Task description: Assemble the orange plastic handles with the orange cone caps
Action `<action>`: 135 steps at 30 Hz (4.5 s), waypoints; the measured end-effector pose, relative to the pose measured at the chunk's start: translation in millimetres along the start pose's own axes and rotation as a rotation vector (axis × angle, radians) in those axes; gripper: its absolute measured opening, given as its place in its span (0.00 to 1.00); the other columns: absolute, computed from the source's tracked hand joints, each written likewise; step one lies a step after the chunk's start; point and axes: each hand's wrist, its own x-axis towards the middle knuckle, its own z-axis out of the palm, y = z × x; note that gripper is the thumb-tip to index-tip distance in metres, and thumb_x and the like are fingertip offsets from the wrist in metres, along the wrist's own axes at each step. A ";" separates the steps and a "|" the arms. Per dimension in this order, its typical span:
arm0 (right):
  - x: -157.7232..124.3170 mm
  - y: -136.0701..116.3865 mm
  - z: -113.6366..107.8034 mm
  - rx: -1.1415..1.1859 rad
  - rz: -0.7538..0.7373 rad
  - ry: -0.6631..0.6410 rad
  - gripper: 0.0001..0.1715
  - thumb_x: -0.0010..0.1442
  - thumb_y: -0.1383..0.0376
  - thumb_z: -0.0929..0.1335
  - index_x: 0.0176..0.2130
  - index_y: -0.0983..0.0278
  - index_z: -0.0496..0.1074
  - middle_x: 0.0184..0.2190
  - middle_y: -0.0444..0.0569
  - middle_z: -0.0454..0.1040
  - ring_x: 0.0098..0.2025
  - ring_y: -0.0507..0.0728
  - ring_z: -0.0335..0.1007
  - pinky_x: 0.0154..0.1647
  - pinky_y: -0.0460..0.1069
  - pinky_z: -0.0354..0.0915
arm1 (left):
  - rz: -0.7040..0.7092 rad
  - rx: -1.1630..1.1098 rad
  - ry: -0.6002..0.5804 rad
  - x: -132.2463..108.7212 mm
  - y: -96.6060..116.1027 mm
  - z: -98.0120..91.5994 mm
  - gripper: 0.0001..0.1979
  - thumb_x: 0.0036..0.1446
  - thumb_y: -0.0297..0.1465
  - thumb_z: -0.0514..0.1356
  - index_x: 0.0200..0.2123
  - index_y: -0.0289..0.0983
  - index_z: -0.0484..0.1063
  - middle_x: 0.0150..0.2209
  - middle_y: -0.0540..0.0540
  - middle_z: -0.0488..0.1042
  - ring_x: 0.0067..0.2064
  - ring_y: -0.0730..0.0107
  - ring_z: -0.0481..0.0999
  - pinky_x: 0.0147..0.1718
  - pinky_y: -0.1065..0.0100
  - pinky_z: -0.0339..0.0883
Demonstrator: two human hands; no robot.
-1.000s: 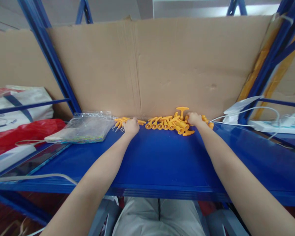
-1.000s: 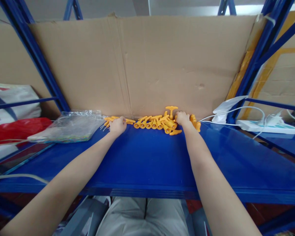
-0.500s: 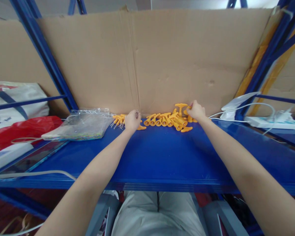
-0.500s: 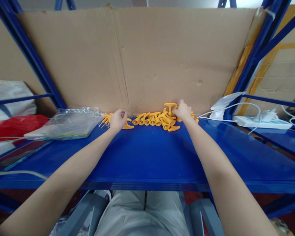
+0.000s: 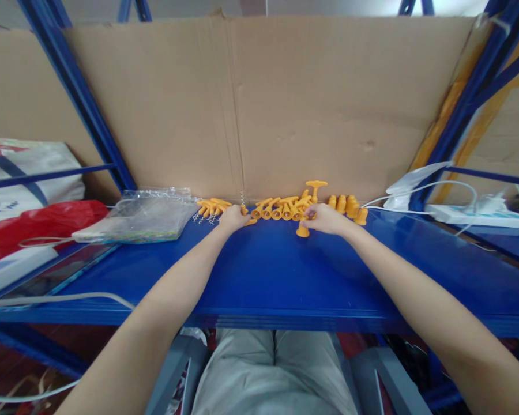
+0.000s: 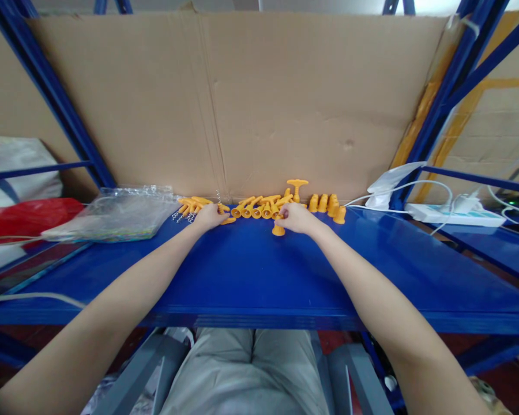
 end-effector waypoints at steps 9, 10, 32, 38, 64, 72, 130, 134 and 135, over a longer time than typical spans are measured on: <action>-6.1 -6.1 17.7 -0.089 -0.088 -0.153 0.12 0.53 0.60 0.75 0.30 0.65 0.73 0.24 0.44 0.71 0.28 0.54 0.67 0.30 0.48 0.59 | 0.155 0.163 -0.022 -1.6 2.5 12.8 0.19 0.65 0.35 0.52 0.49 0.31 0.77 0.53 0.32 0.75 0.57 0.47 0.74 0.56 0.56 0.66; -5.9 -5.2 18.8 -0.095 -0.082 -0.143 0.13 0.53 0.59 0.76 0.30 0.65 0.72 0.24 0.44 0.71 0.28 0.55 0.68 0.30 0.48 0.60 | 0.168 0.165 -0.013 -1.4 1.9 14.4 0.18 0.65 0.33 0.52 0.50 0.31 0.76 0.53 0.32 0.75 0.57 0.47 0.74 0.56 0.55 0.66; -0.9 10.7 3.6 -0.217 -0.056 0.125 0.14 0.62 0.63 0.70 0.48 0.63 0.76 0.50 0.59 0.78 0.53 0.69 0.75 0.54 0.62 0.68 | 0.561 0.009 0.219 -31.2 32.4 -4.2 0.13 0.63 0.26 0.52 0.45 0.37 0.74 0.50 0.42 0.74 0.48 0.60 0.77 0.42 0.65 0.72; 1.3 14.8 6.3 -0.192 -0.137 0.138 0.15 0.62 0.64 0.69 0.49 0.64 0.76 0.51 0.60 0.78 0.53 0.67 0.75 0.55 0.62 0.67 | 0.574 0.029 0.212 -34.8 36.8 -4.1 0.13 0.64 0.28 0.52 0.45 0.38 0.75 0.49 0.41 0.74 0.48 0.60 0.77 0.41 0.66 0.71; 7.9 26.2 10.1 -0.051 -0.284 0.172 0.11 0.63 0.69 0.68 0.46 0.65 0.76 0.47 0.56 0.77 0.51 0.62 0.73 0.55 0.58 0.67 | 0.511 0.030 0.180 -34.1 37.2 -4.1 0.12 0.64 0.27 0.52 0.42 0.37 0.76 0.46 0.41 0.74 0.47 0.59 0.77 0.40 0.66 0.70; 6.9 27.7 16.9 0.008 -0.399 0.180 0.17 0.62 0.66 0.69 0.52 0.62 0.76 0.48 0.55 0.75 0.52 0.62 0.73 0.58 0.60 0.67 | 0.569 0.046 0.189 -39.9 43.6 -5.0 0.12 0.63 0.26 0.53 0.42 0.36 0.76 0.44 0.41 0.74 0.47 0.59 0.77 0.42 0.66 0.71; 6.9 25.6 9.8 0.014 -0.536 0.169 0.16 0.63 0.65 0.68 0.51 0.63 0.77 0.47 0.57 0.77 0.51 0.63 0.72 0.55 0.62 0.67 | 0.865 -0.042 0.284 -36.2 38.2 0.7 0.13 0.68 0.31 0.53 0.41 0.34 0.78 0.41 0.40 0.75 0.42 0.62 0.78 0.42 0.63 0.73; 11.2 27.5 12.9 0.084 -0.507 0.147 0.17 0.61 0.65 0.70 0.50 0.60 0.77 0.47 0.54 0.78 0.51 0.63 0.74 0.55 0.62 0.68 | 0.895 0.007 0.306 -36.3 38.3 -2.1 0.14 0.68 0.32 0.52 0.41 0.35 0.77 0.41 0.40 0.75 0.41 0.63 0.77 0.41 0.64 0.72; 12.2 27.9 14.1 0.094 -0.500 0.143 0.17 0.61 0.65 0.70 0.50 0.60 0.77 0.48 0.54 0.79 0.51 0.63 0.74 0.55 0.63 0.68 | 0.897 0.014 0.305 -36.0 38.4 -2.5 0.13 0.68 0.32 0.52 0.41 0.35 0.77 0.41 0.40 0.75 0.41 0.63 0.77 0.40 0.64 0.72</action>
